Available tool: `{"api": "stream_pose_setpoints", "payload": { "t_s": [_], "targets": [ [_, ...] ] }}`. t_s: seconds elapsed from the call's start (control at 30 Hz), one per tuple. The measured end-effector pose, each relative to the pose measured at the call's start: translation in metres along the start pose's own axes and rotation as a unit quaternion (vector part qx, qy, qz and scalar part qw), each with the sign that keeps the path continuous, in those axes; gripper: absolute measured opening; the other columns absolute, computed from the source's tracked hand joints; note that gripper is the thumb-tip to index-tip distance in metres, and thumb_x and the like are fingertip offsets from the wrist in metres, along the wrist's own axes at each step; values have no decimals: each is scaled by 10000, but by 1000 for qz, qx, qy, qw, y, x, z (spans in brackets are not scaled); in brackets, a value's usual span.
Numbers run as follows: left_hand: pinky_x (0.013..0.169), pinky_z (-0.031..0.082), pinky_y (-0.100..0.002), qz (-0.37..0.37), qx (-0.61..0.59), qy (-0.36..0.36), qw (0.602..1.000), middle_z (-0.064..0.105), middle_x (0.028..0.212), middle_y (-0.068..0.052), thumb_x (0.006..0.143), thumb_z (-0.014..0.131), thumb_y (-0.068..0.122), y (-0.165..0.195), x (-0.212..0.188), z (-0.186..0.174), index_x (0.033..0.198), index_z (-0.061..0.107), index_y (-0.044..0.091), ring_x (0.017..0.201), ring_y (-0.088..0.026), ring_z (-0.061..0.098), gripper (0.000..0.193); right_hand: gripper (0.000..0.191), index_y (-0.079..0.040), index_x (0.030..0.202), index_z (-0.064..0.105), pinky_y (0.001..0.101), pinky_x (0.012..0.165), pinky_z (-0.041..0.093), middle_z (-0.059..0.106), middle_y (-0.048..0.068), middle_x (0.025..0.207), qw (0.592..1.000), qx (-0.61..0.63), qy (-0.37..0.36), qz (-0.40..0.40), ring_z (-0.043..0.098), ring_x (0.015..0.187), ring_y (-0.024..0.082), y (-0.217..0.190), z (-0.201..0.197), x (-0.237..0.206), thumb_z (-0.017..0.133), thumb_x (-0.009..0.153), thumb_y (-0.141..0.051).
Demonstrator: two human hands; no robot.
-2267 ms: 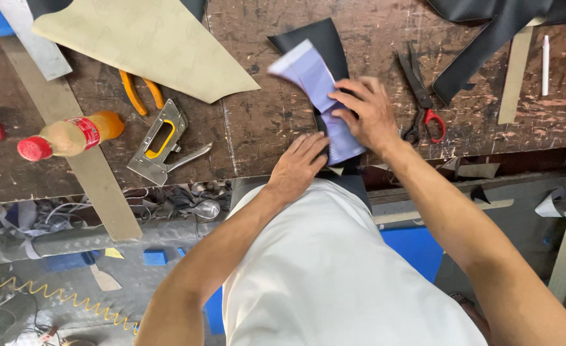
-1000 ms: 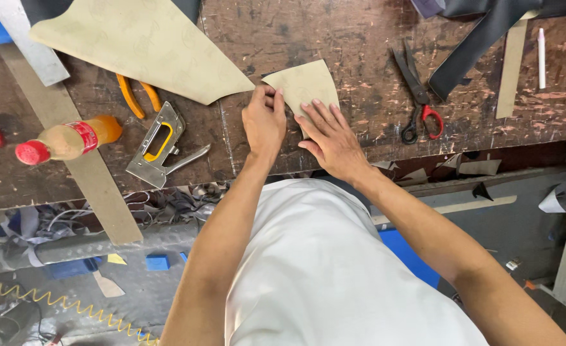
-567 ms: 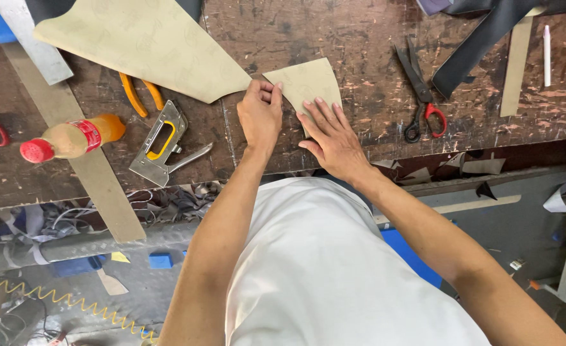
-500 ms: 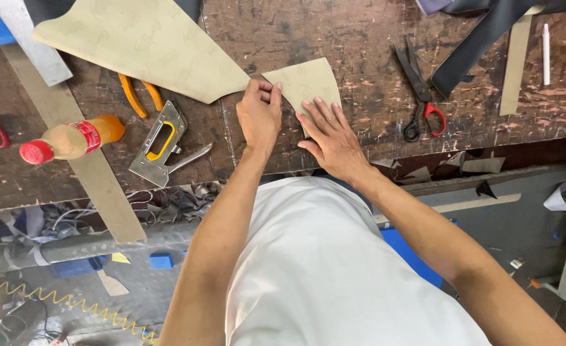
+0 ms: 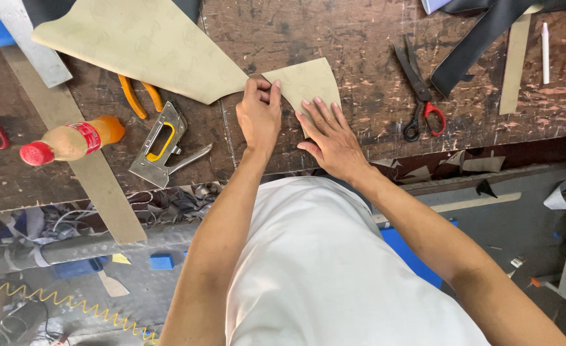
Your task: The person places a paper template on a black sheet of material, secures it with a wrench, and uses a ruler and marker to trace a straight line. They then use scissors to cut the black material along the traced line and trim a separate beige piece of material.
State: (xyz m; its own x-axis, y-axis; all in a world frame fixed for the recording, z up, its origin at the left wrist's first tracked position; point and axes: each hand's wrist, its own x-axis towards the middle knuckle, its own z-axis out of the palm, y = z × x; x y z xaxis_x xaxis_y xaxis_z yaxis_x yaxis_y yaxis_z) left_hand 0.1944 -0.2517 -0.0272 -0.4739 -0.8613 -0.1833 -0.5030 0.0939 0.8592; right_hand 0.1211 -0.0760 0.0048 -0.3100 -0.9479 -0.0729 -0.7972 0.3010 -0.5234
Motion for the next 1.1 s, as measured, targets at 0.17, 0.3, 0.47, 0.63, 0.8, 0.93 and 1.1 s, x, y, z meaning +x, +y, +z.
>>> {"api": "stream_pose_setpoints", "payload": {
  "t_s": [0.17, 0.3, 0.47, 0.63, 0.8, 0.93, 1.1],
  "targets": [
    [872, 533, -419, 237, 108, -23, 965, 693, 1055, -113, 979, 705, 155, 4, -15, 1, 1056, 675, 53, 1000, -277, 672, 131, 662, -59, 1552, 442, 543, 1267, 186, 369, 157, 1649, 1000, 6, 1, -5, 261, 1554, 364, 5, 3, -1, 646, 1003, -367],
    [1147, 404, -486, 414, 163, -116, 888, 607, 1364, -120, 959, 676, 121, 9, -23, 12, 1210, 668, 35, 1332, -312, 531, 266, 567, -53, 1466, 527, 548, 1282, 170, 439, 190, 1578, 999, -27, -25, -7, 277, 1536, 387, 9, 5, -1, 678, 980, -302],
    [1207, 324, -516, 388, 177, -157, 891, 550, 1434, -135, 945, 641, 127, 10, -21, 21, 1241, 654, 38, 1392, -308, 469, 309, 588, 31, 1419, 551, 554, 1265, 177, 486, 218, 1537, 999, 41, -8, -15, 304, 1517, 409, 14, 2, -2, 695, 959, -306],
    [1197, 305, -510, 373, 218, -160, 887, 558, 1427, -123, 969, 627, 183, 12, -20, 27, 1243, 635, 72, 1381, -293, 475, 296, 448, -10, 1352, 629, 530, 1261, 261, 529, 206, 1521, 996, 49, 73, -9, 428, 1476, 366, 31, -22, -22, 718, 976, -237],
    [1180, 290, -540, 392, 255, -163, 869, 529, 1433, -143, 1000, 638, 331, 14, -22, 27, 1267, 634, 87, 1363, -318, 441, 362, 331, -45, 1383, 670, 420, 1163, 441, 624, 157, 1417, 937, -12, 265, 226, 535, 1341, 351, 64, -49, -77, 683, 1053, -17],
    [1179, 270, -563, 407, 292, -164, 850, 488, 1454, -162, 983, 629, 471, 13, -26, 29, 1339, 605, 114, 1372, -343, 404, 505, 386, 13, 1393, 624, 455, 1088, 446, 567, 226, 1359, 937, -64, 260, 226, 518, 1272, 388, 81, -50, -110, 710, 1016, 6],
    [1205, 251, -561, 407, 325, -176, 835, 429, 1537, -147, 1004, 597, 540, 8, -28, 35, 1518, 486, 115, 1425, -334, 371, 677, 497, -11, 1463, 580, 423, 998, 523, 602, 190, 1256, 944, -38, 238, 225, 609, 1163, 336, 84, -54, -121, 716, 988, 44]
  ]
}}
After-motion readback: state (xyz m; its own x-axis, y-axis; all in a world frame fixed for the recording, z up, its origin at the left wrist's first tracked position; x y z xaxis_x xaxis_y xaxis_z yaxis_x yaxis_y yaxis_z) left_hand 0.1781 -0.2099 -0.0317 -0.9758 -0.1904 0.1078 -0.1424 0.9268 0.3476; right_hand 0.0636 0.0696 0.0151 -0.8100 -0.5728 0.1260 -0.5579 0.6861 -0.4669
